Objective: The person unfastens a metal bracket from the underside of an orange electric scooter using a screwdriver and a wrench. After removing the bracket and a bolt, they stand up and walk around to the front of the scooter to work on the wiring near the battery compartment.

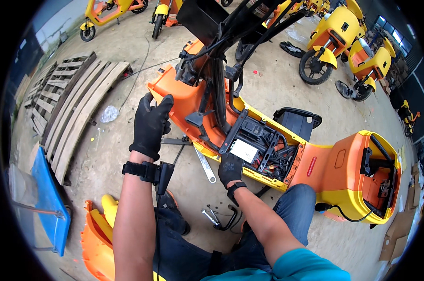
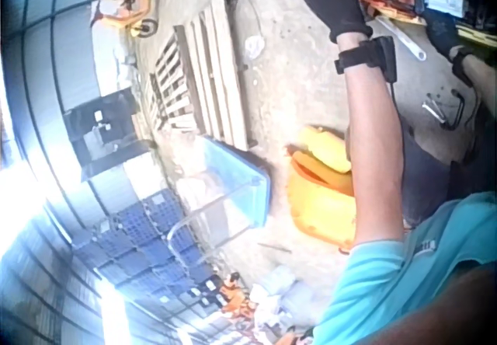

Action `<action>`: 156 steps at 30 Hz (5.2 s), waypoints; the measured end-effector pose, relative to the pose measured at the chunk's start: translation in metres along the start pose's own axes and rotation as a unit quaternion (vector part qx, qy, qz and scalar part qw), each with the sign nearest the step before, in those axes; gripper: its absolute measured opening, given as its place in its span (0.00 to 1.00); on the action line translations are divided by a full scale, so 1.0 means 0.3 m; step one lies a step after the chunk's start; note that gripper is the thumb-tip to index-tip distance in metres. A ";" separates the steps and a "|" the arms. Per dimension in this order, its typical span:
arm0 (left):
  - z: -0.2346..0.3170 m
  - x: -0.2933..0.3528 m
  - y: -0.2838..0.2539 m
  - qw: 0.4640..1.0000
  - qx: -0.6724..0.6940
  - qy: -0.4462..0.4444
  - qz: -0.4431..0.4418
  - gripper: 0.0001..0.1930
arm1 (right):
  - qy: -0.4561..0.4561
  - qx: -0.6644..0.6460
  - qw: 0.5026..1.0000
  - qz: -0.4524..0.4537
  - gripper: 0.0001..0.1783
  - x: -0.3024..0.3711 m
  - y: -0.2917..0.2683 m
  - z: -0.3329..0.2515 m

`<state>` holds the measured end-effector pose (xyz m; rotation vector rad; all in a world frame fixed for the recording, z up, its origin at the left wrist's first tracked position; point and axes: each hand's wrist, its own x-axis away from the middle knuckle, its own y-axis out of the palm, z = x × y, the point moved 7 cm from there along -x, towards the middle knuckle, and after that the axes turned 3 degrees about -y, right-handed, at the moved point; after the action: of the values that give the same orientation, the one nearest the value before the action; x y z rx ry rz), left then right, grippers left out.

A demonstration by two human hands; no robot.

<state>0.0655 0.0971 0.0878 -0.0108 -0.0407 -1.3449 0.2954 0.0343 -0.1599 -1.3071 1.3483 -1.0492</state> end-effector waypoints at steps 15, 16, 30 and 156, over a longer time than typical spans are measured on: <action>-0.084 -0.031 0.010 0.997 -0.053 0.048 0.002 0.31 | -0.011 -0.014 1.000 -0.023 0.17 0.011 -0.027 0.001; -0.090 -0.033 0.009 0.996 -0.074 0.052 0.012 0.30 | -0.013 -0.017 0.999 -0.029 0.17 0.009 -0.029 -0.006; -0.100 -0.002 0.039 0.962 -0.268 0.043 -0.044 0.15 | -0.059 -0.021 0.998 -0.005 0.19 0.024 -0.072 0.017; -0.241 0.308 0.307 0.854 -0.401 0.082 -0.321 0.16 | -0.210 -0.365 0.904 -0.076 0.12 0.342 -0.265 -0.177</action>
<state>0.1775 0.0254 0.0202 -0.6393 0.7275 -1.9404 0.2601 -0.0746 -0.0789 -2.0752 1.3552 -0.2908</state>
